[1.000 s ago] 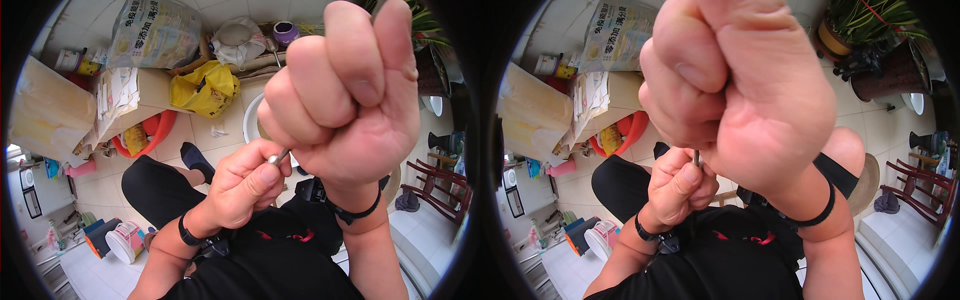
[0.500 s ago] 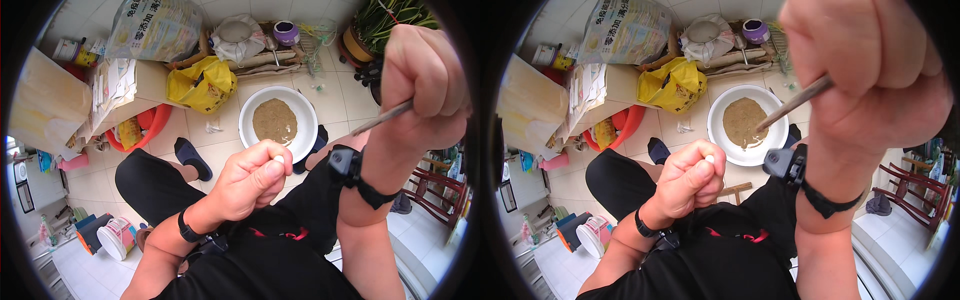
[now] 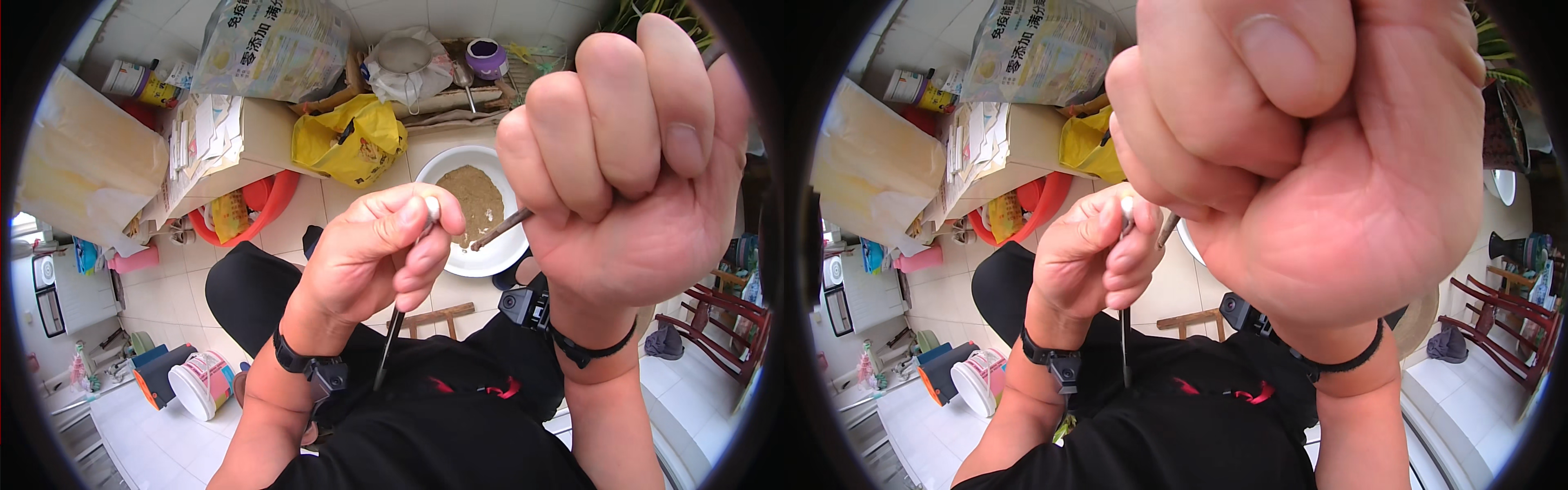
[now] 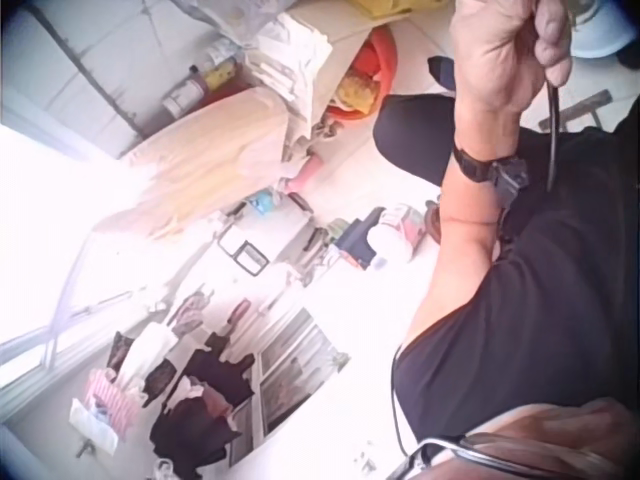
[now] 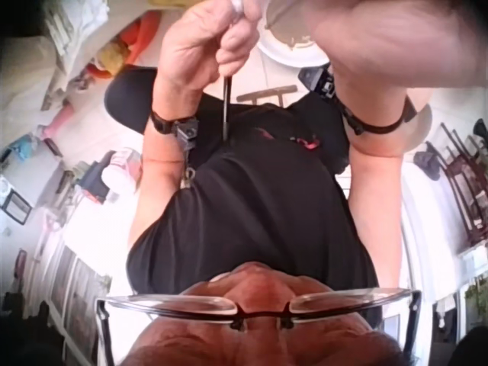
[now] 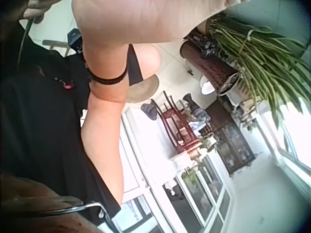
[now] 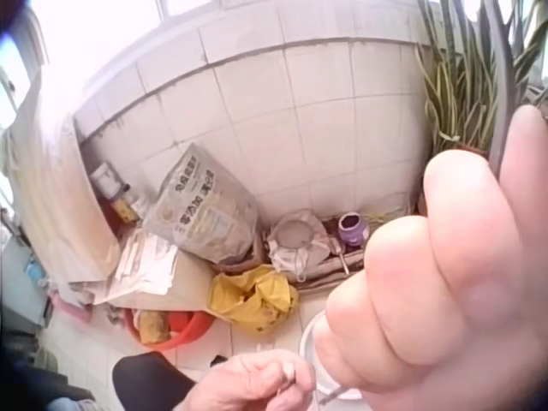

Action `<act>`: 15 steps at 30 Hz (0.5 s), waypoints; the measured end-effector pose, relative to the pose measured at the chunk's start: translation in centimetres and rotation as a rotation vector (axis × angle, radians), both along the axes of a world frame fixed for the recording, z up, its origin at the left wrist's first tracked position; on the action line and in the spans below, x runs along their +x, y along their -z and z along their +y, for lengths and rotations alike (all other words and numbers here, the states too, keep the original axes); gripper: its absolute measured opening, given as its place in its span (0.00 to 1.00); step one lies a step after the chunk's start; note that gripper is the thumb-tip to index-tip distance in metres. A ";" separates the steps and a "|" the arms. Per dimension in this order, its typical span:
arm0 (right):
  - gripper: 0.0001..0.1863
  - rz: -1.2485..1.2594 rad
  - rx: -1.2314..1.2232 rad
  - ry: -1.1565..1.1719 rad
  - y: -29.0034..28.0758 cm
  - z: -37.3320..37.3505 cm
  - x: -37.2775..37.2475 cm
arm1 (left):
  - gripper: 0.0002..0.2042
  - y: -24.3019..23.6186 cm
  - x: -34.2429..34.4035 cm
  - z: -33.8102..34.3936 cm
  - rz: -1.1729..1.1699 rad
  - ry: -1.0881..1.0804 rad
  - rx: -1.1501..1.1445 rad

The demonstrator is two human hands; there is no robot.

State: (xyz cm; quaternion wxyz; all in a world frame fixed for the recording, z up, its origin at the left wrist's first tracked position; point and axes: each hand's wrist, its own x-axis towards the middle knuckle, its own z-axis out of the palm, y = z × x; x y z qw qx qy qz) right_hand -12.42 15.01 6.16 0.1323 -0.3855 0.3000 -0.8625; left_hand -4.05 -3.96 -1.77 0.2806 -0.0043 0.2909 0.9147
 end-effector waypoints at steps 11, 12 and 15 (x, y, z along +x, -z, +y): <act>0.24 0.040 0.038 0.063 -0.1 -0.9 0.3 | 0.24 -1.2 1.0 1.7 -0.044 -0.006 0.099; 0.24 0.045 0.045 0.065 -0.1 -0.9 0.3 | 0.24 -1.3 1.1 1.8 -0.012 -0.003 0.107; 0.24 0.018 0.038 0.078 0.0 -1.0 0.4 | 0.22 -1.5 1.2 1.8 -0.016 0.005 0.138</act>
